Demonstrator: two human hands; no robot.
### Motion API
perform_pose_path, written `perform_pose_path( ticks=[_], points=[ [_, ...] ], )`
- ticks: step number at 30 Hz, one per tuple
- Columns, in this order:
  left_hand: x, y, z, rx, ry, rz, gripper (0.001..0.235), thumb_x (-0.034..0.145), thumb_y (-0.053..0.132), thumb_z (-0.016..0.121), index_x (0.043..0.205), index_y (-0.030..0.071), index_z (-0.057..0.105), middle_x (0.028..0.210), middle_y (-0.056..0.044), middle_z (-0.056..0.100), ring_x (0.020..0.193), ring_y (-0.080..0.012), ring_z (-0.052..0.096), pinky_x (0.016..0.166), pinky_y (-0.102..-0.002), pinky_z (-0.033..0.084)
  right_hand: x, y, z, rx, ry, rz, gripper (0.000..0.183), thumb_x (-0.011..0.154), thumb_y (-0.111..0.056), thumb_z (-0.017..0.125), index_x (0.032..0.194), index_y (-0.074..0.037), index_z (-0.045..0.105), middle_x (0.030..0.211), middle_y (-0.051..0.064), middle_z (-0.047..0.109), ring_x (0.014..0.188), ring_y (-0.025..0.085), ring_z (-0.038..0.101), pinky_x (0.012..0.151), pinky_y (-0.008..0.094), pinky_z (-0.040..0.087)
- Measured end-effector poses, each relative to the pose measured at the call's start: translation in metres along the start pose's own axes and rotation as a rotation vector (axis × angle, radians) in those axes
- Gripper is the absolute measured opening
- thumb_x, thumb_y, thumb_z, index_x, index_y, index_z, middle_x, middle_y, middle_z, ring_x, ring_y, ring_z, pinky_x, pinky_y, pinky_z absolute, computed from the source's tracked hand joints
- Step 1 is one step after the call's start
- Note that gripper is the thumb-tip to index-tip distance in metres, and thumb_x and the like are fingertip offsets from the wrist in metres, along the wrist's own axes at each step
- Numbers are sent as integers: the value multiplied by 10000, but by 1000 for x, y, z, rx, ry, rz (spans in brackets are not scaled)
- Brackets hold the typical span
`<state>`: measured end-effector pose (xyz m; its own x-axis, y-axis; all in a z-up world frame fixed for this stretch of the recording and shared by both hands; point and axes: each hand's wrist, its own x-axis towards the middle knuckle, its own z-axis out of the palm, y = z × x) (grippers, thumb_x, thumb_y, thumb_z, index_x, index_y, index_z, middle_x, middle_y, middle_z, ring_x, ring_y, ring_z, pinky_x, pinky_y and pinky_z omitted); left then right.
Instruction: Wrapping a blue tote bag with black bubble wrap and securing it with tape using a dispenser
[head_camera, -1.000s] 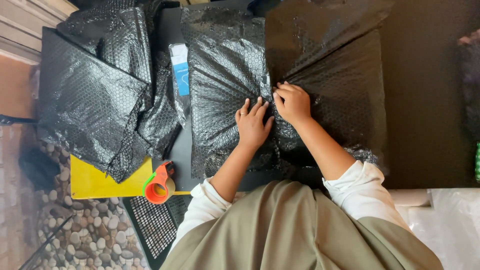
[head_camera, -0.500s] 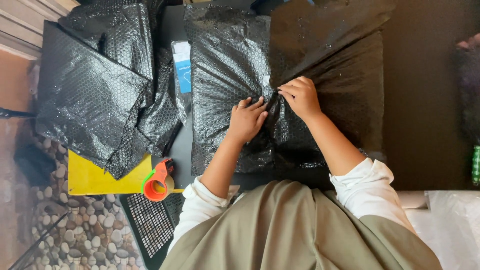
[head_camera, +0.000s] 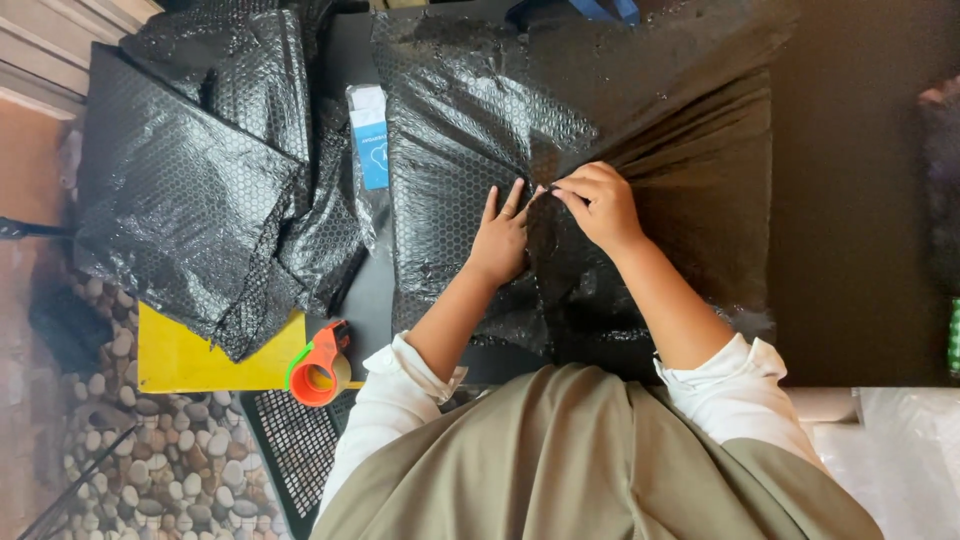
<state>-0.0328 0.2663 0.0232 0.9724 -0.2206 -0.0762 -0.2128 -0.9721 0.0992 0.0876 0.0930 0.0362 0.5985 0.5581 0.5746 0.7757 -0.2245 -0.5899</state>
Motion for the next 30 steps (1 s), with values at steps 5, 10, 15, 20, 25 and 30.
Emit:
perform_pose_path(
  ticks=[5,10,15,20,25,30],
  points=[
    [14,-12,63,-62,18,-5,597,902,267,649,1484,171,559,1610,-15,433,1584,-348,115,1264,-627,34,-1,6,18,-30,-96,66,67,916,-3,785,982,1,797,862,139,738,871,318,694,793,419,569],
    [10,-20,45,-458,190,-44,555,974,221,586,1517,141,504,1581,-48,486,1547,-299,271,1269,-591,85,-7,22,32,-117,-113,83,59,889,-32,796,947,-24,798,857,127,737,879,321,698,799,430,566],
    [10,-24,29,-1195,515,-51,547,1124,268,403,1613,53,285,1709,-170,169,1404,-443,460,1169,-574,392,-16,36,41,-168,-109,72,50,897,-104,787,930,-68,796,878,93,728,900,302,688,812,412,559],
    [33,-29,64,29,434,-36,638,977,459,602,1568,310,414,1531,127,523,1236,-183,559,1006,-451,384,-23,42,48,-273,-104,75,55,855,-61,790,910,-62,794,955,86,735,992,293,689,879,416,549],
    [37,-33,75,47,447,-20,653,943,465,638,1531,229,482,1478,65,577,1223,-210,558,976,-427,423,-10,39,30,-202,-90,64,320,815,-118,825,1129,-76,777,1070,100,726,1077,293,681,967,421,535],
    [31,-28,63,42,424,-32,632,962,436,627,1536,218,474,1496,45,557,1256,-222,550,1020,-433,421,33,66,-23,-348,154,10,371,930,-104,759,1288,-15,718,1174,181,675,1163,372,637,1035,500,483]
  ],
)
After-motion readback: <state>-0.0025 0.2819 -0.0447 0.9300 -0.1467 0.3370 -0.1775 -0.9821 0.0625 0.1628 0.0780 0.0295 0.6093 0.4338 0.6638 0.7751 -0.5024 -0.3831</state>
